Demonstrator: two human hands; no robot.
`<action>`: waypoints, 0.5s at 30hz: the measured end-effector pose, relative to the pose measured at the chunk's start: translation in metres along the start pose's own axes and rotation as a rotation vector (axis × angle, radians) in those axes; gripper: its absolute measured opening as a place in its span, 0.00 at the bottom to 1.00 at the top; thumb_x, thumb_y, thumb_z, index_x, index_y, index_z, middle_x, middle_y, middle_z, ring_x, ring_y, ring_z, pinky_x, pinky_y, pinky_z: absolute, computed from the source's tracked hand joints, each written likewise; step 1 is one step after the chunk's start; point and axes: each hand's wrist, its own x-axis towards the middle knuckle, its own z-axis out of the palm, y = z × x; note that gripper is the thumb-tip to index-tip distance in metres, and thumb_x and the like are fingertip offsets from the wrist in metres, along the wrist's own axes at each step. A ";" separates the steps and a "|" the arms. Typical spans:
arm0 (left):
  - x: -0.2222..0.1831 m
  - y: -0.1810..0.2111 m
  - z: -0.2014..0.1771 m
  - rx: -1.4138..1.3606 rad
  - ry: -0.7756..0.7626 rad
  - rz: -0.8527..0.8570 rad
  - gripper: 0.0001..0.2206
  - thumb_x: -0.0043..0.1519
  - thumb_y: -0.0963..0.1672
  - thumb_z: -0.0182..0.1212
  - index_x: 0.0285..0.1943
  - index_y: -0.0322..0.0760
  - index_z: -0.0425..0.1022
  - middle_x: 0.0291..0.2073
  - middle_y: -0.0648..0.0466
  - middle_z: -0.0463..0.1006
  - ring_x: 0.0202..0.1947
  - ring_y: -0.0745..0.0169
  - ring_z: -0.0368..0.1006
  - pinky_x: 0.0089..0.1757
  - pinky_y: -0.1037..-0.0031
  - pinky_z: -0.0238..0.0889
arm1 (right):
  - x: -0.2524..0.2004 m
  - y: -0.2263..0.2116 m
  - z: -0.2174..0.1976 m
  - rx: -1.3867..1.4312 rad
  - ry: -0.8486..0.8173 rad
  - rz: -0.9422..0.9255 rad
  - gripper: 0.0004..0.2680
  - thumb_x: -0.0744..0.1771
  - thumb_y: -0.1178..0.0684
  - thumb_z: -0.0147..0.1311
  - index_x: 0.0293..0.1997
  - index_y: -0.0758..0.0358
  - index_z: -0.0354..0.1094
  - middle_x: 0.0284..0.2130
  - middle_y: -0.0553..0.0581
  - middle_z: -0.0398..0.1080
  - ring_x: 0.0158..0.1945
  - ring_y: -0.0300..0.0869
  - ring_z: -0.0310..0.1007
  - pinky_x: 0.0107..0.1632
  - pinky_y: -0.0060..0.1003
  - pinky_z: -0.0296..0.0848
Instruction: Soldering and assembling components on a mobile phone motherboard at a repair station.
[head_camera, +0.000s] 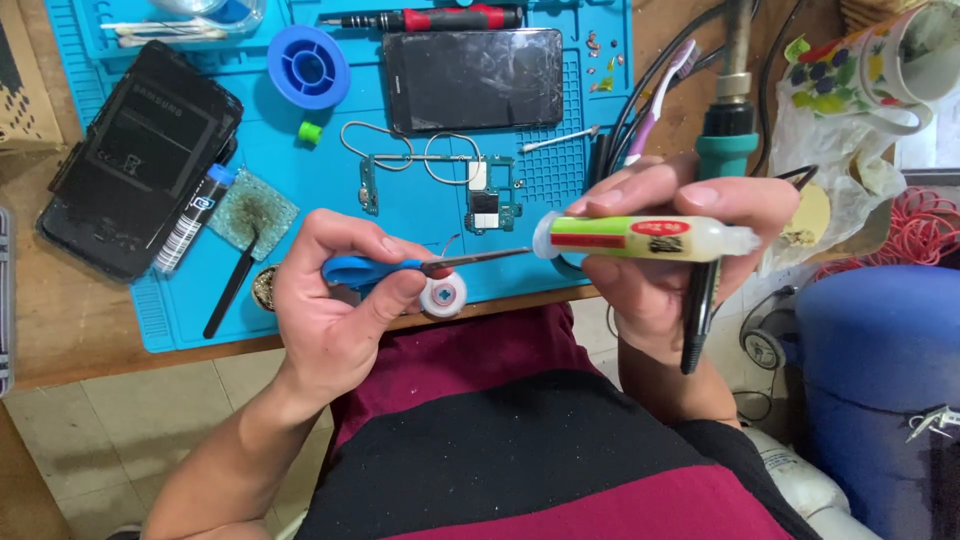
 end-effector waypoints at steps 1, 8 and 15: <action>0.000 0.000 0.001 -0.029 0.021 -0.011 0.11 0.59 0.43 0.63 0.41 0.39 0.64 0.33 0.52 0.71 0.36 0.54 0.81 0.34 0.78 0.76 | 0.000 0.000 -0.002 0.028 -0.011 -0.006 0.17 0.65 0.63 0.55 0.54 0.50 0.51 0.40 0.62 0.65 0.41 0.51 0.73 0.46 0.37 0.75; -0.005 -0.004 0.009 -0.129 -0.042 0.005 0.11 0.59 0.41 0.62 0.43 0.39 0.62 0.32 0.48 0.75 0.36 0.50 0.81 0.36 0.75 0.76 | 0.001 0.008 -0.001 0.187 -0.043 0.046 0.15 0.66 0.57 0.56 0.52 0.52 0.52 0.40 0.58 0.65 0.41 0.44 0.70 0.40 0.36 0.80; -0.011 -0.009 0.017 -0.246 -0.008 -0.062 0.10 0.61 0.43 0.60 0.44 0.39 0.61 0.37 0.42 0.75 0.34 0.49 0.79 0.28 0.77 0.75 | -0.001 0.005 0.001 0.248 -0.005 0.117 0.15 0.66 0.58 0.55 0.51 0.54 0.49 0.43 0.65 0.66 0.40 0.48 0.73 0.40 0.38 0.81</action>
